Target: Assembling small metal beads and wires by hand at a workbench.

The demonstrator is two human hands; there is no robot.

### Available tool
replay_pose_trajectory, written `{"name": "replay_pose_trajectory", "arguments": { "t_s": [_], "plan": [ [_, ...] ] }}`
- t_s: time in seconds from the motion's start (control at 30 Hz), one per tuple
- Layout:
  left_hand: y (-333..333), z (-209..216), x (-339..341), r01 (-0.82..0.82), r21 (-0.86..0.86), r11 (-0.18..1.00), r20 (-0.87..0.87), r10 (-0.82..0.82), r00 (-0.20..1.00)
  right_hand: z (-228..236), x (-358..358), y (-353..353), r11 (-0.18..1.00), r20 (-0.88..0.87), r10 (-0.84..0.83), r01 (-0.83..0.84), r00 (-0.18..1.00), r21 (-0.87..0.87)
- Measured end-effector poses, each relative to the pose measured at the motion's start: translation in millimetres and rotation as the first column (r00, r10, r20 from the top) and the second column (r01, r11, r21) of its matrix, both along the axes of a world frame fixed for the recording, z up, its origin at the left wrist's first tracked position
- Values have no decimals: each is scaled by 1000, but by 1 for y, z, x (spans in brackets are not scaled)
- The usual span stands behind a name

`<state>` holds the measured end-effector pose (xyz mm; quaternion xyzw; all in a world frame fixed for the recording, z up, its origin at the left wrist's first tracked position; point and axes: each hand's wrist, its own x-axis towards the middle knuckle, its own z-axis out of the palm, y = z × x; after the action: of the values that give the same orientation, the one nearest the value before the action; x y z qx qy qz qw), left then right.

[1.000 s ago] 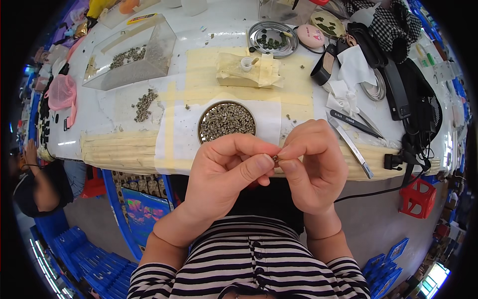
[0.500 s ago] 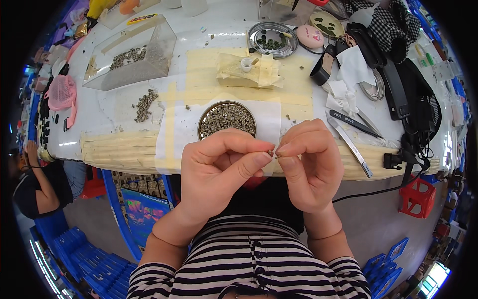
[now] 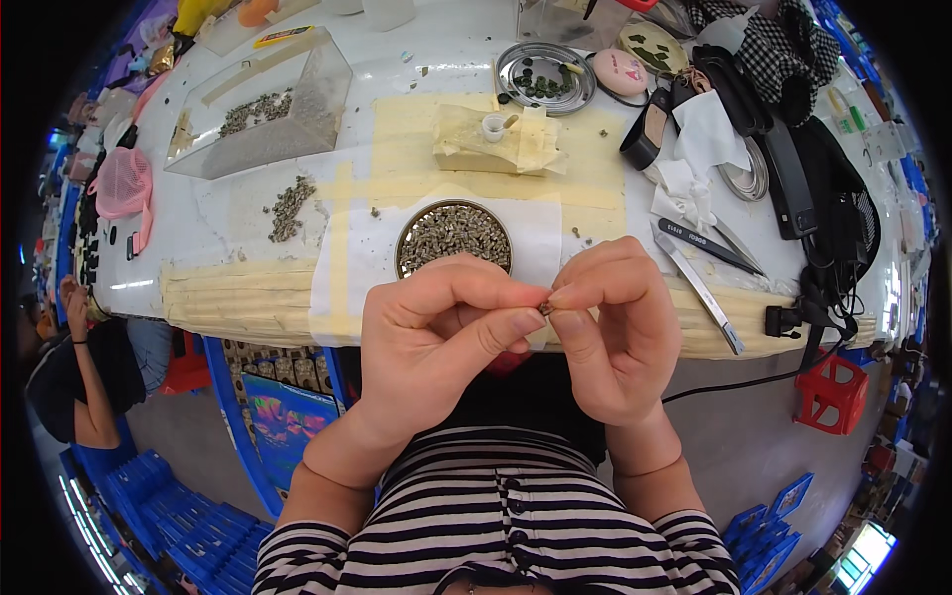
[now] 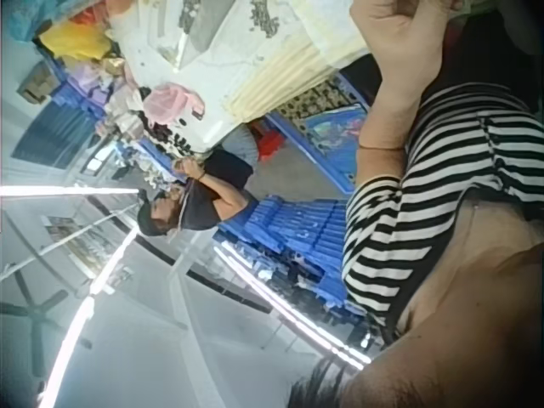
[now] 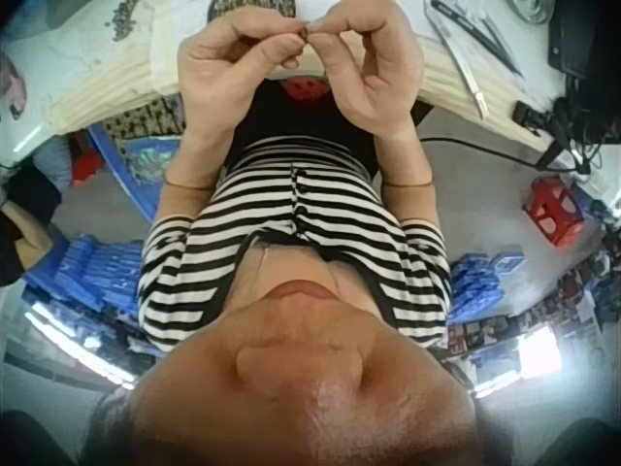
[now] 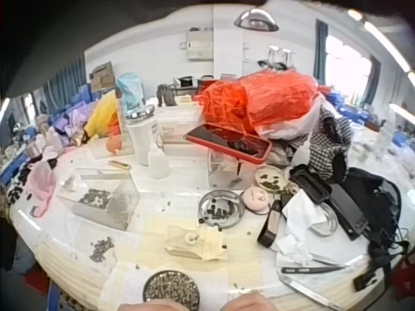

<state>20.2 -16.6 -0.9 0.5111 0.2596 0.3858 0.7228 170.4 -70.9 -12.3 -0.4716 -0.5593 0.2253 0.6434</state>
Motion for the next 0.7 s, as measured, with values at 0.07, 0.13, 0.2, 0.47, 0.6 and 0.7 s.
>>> {"name": "replay_pose_trajectory", "arguments": {
  "t_s": [0.07,0.13,0.2,0.47,0.6,0.7],
  "plan": [
    [-1,1,0,-5,4,1000,-6,5,1000,0,-1,0,1000,-3,-9,9,1000,0],
    [-2,2,-1,-13,10,1000,-25,13,1000,0,-1,0,1000,5,-11,11,1000,-11],
    [-2,2,-1,-27,16,1000,-28,27,999,1,-1,0,1000,12,-10,10,1000,-17],
    [0,6,-1,5,-93,996,-49,-9,999,-2,-3,0,1000,-43,4,-5,999,-25],
    [0,5,-2,38,-56,998,-24,-39,999,-6,-1,-1,994,-152,91,-98,984,-39],
    [-2,5,-1,46,-43,998,-4,-46,999,-4,-4,-4,982,-325,140,-174,935,-77]
  ]
}}
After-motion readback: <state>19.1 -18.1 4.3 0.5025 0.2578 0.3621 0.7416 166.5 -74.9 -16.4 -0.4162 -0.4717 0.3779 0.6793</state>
